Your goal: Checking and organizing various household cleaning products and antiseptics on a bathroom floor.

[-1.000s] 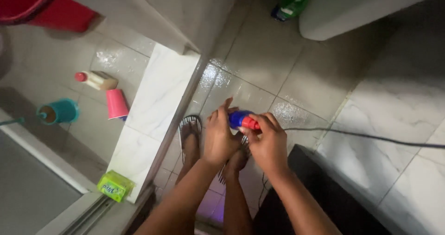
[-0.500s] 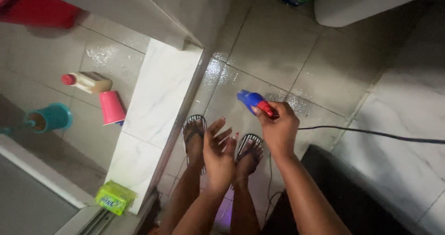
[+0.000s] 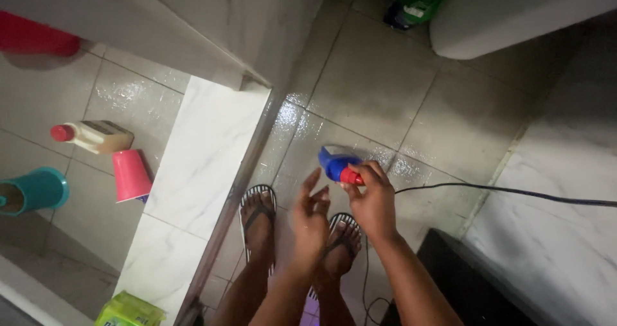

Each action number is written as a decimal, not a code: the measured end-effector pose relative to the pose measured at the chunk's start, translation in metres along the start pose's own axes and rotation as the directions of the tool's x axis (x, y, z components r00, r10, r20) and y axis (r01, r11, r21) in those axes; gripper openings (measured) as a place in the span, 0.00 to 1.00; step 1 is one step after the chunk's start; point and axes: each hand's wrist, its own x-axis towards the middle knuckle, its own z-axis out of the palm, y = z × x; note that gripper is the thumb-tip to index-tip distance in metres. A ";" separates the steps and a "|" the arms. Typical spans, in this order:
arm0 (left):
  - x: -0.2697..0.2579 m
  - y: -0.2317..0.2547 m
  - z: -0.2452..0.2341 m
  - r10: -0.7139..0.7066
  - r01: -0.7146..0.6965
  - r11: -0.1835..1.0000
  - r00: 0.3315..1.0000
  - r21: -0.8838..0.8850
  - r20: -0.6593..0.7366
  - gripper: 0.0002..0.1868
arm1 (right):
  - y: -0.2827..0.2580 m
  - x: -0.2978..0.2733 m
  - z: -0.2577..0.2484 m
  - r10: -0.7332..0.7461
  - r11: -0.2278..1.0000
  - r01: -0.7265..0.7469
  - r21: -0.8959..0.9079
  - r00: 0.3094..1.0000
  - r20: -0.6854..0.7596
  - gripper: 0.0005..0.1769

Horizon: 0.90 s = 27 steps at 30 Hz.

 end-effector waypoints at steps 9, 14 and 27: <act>0.015 -0.030 0.003 -0.085 0.078 0.991 0.994 0.112 0.065 0.41 | 0.017 0.003 0.011 0.085 0.996 -0.085 -0.009 0.993 0.077 0.20; 0.029 -0.068 -0.002 -0.066 0.055 0.984 0.996 0.167 0.063 0.42 | 0.022 -0.002 0.014 0.091 0.996 -0.086 -0.038 0.986 0.143 0.19; 0.018 -0.032 -0.002 -0.127 0.126 0.976 0.992 0.177 -0.001 0.35 | 0.062 -0.011 0.028 0.568 0.782 -0.602 0.161 0.795 0.212 0.16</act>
